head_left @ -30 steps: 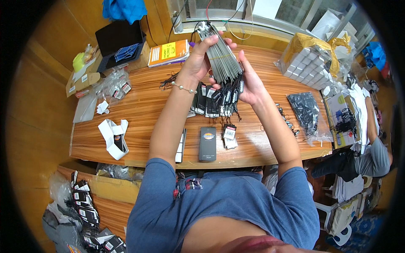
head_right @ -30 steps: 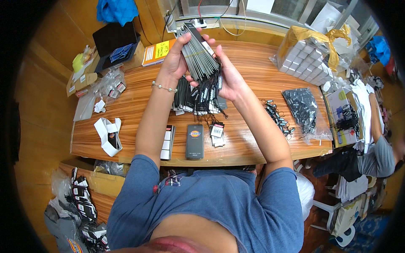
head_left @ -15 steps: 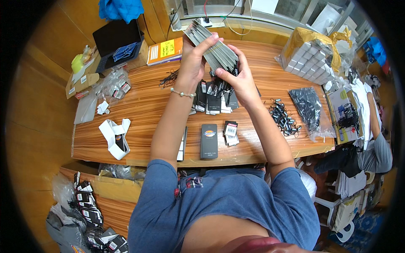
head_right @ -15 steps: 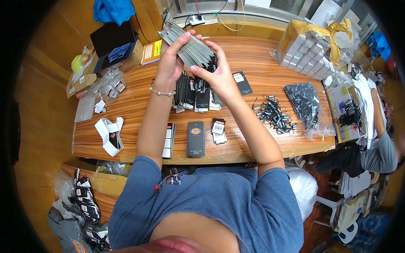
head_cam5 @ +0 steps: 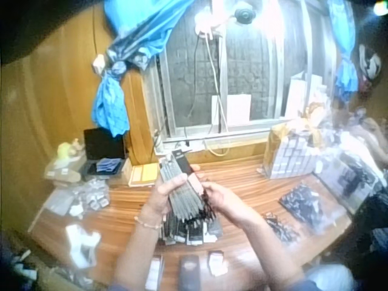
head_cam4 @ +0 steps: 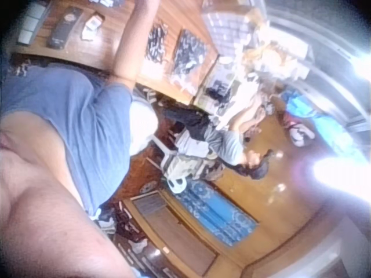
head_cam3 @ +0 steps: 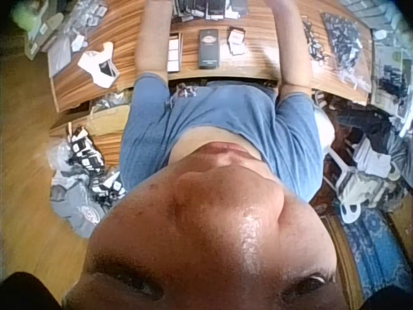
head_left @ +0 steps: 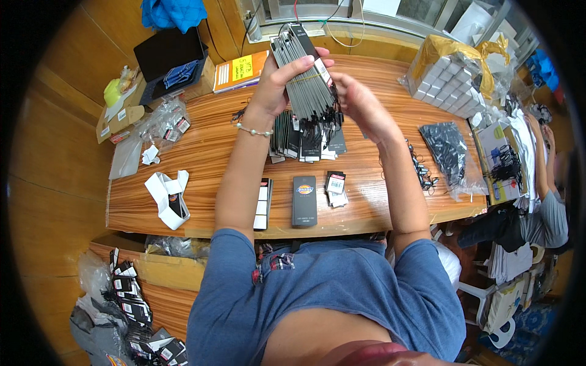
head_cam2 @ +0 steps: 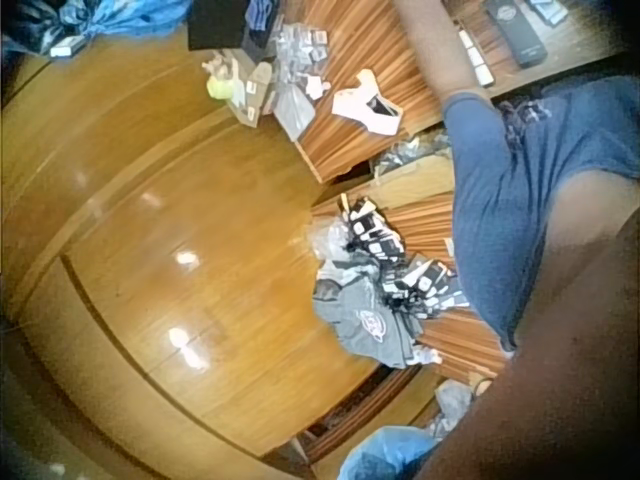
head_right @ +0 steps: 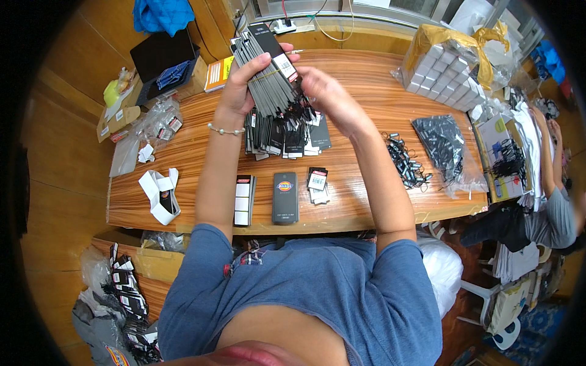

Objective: The person attaches black plastic tags to small rectangular boxes on a wooden table. They repeatedly pick up boxes and tags, thread the tags through the boxes, and place the assembled items into a growing stack. The person also gathers and aligns the stack of boxes multiple times.

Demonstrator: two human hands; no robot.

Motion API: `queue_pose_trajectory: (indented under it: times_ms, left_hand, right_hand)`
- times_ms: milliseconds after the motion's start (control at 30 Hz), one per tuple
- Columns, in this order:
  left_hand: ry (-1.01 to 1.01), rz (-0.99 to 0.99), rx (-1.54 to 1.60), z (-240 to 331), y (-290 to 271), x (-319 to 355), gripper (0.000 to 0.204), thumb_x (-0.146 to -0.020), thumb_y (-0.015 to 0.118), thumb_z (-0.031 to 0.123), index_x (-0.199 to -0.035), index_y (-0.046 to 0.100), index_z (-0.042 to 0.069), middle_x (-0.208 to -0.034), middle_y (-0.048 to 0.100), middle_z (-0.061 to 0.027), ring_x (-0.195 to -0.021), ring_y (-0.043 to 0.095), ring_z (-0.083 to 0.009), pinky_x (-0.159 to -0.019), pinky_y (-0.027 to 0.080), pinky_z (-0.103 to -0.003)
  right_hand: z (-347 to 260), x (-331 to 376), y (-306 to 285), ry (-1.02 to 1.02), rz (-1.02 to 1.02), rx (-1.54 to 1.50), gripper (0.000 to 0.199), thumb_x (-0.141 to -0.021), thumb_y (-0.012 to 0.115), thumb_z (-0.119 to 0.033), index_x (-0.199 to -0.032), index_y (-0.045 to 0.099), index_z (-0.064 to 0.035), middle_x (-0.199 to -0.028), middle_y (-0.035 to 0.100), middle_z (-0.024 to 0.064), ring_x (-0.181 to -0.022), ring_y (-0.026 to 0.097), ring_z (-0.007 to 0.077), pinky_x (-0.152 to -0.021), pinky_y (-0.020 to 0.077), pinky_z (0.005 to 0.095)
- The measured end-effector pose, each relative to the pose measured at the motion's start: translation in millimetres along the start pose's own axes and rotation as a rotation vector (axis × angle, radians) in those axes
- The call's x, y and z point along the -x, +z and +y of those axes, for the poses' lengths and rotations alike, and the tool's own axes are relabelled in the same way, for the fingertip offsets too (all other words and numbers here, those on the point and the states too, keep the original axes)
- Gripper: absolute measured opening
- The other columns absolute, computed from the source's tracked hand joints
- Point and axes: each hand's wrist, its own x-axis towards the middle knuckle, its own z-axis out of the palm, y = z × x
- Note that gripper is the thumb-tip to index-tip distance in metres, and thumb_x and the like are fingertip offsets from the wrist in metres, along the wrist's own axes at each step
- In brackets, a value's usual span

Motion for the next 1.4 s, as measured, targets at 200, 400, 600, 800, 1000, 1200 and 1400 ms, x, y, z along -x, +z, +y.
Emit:
queue_pose_trajectory:
  times_ms: [200,400,600,800,1000,1200,1400]
  left_hand:
    - [0.011,0.073,-0.108,-5.7,-3.4,-5.7,0.037,-0.074,0.065,0.011,-0.104,0.048,-0.004,-0.095,0.060,-0.0155,-0.085,0.063,-0.0216,-0.075,0.051,-0.032]
    - [0.089,0.180,-0.154,-13.9,2.8,-11.6,0.039,-0.073,0.068,0.010,-0.103,0.045,0.001,-0.089,0.056,-0.0057,-0.080,0.055,-0.0126,-0.072,0.044,-0.026]
    - [0.009,0.244,-0.092,-18.5,-6.7,-16.8,0.028,-0.075,0.066,0.012,-0.096,0.050,0.001,-0.087,0.059,-0.0079,-0.080,0.058,-0.0148,-0.074,0.046,-0.027]
    - [-0.003,0.176,0.024,-22.3,-18.2,-14.0,0.022,-0.079,0.061,0.013,-0.096,0.053,0.002,-0.090,0.062,-0.0113,-0.083,0.062,-0.0196,-0.073,0.052,-0.031]
    - [0.044,0.034,0.200,-9.0,-12.2,-9.7,0.026,-0.078,0.062,0.013,-0.099,0.055,0.000,-0.092,0.061,-0.0121,-0.087,0.062,-0.0220,-0.075,0.054,-0.034]
    - [0.182,0.069,0.102,-8.0,-3.4,-8.2,0.034,-0.077,0.064,0.014,-0.106,0.054,0.001,-0.098,0.061,-0.0102,-0.086,0.060,-0.0173,-0.075,0.052,-0.031]
    - [0.101,0.061,-0.026,-10.2,1.5,-2.2,0.038,-0.075,0.068,0.017,-0.106,0.053,-0.001,-0.096,0.062,-0.0129,-0.089,0.061,-0.0197,-0.079,0.051,-0.032]
  right_hand:
    - [-10.8,-6.8,19.7,-0.793,0.323,0.869,0.020,-0.074,0.064,-0.016,-0.093,0.063,-0.0091,-0.099,0.056,0.0064,-0.092,0.052,0.0223,-0.078,0.0400,0.0319]
    - [-21.2,-19.0,29.6,-0.916,0.331,1.297,0.017,-0.068,0.067,-0.015,-0.083,0.061,-0.0089,-0.086,0.052,0.0049,-0.081,0.046,0.0238,-0.070,0.0374,0.0359]
    - [-15.7,-21.0,38.5,-0.948,0.180,1.398,0.012,-0.069,0.064,-0.013,-0.077,0.055,-0.0092,-0.085,0.049,0.0067,-0.082,0.046,0.0261,-0.070,0.0354,0.0366]
    - [-14.5,-15.7,22.7,-0.844,0.176,1.280,0.012,-0.071,0.063,-0.013,-0.078,0.055,-0.0079,-0.090,0.050,0.0087,-0.088,0.046,0.0273,-0.076,0.0357,0.0373]
    - [-7.8,-11.0,15.9,-0.231,0.158,0.184,0.056,-0.078,0.066,-0.021,-0.121,0.036,-0.0024,-0.112,0.047,0.0097,-0.106,0.046,0.0172,-0.091,0.0379,0.0313]
    - [1.7,-11.7,35.6,-0.245,0.160,0.277,0.072,-0.067,0.076,-0.019,-0.123,0.035,-0.0008,-0.113,0.048,0.0122,-0.106,0.048,0.0177,-0.090,0.0400,0.0306]
    - [10.6,-13.1,36.8,-0.287,0.203,0.263,0.074,-0.067,0.075,-0.013,-0.126,0.033,-0.0043,-0.112,0.047,0.0097,-0.106,0.046,0.0171,-0.092,0.0369,0.0307]
